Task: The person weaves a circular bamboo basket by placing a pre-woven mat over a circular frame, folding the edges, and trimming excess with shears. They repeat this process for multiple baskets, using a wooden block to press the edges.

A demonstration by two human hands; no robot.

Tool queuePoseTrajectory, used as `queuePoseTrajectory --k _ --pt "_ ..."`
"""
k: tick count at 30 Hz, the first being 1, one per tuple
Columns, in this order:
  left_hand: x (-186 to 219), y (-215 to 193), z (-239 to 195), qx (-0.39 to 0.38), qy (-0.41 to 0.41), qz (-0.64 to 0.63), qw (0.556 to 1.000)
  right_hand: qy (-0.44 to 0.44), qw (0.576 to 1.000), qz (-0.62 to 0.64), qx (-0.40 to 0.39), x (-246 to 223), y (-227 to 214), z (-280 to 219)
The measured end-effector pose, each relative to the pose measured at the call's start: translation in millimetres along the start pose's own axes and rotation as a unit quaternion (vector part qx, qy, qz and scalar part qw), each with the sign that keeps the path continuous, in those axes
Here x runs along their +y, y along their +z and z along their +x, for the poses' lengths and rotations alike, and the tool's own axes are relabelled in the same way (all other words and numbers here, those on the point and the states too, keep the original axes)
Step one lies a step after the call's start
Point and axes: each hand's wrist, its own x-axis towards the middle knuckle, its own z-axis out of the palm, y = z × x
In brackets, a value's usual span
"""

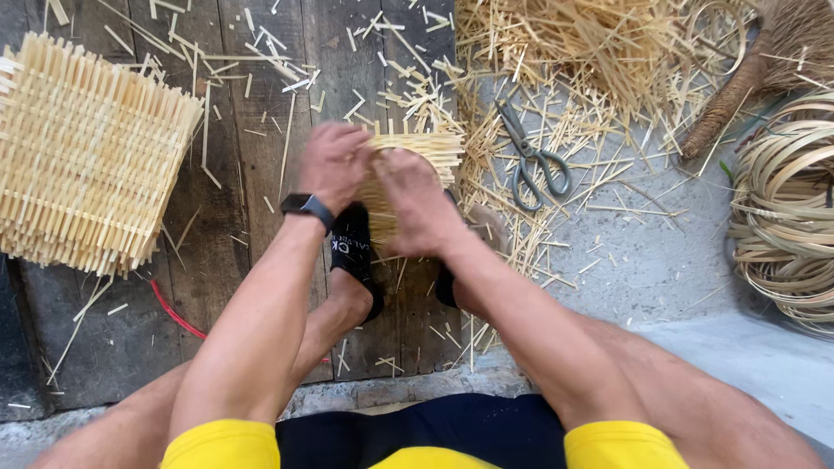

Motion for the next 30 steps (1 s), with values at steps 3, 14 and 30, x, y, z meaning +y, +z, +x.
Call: queuePoseTrajectory --k 3,14,30 --pt "0 25 15 0.008 0.113 -0.054 0.992 0.001 0.994 -0.098 -0.039 -27 21 5" --pt "-1 37 13 0.011 -0.015 -0.226 0.974 -0.046 0.98 -0.139 0.134 -15 69 -7" --pt "-10 49 14 0.011 0.022 -0.2 0.979 0.047 0.984 0.064 0.156 36 1 20"
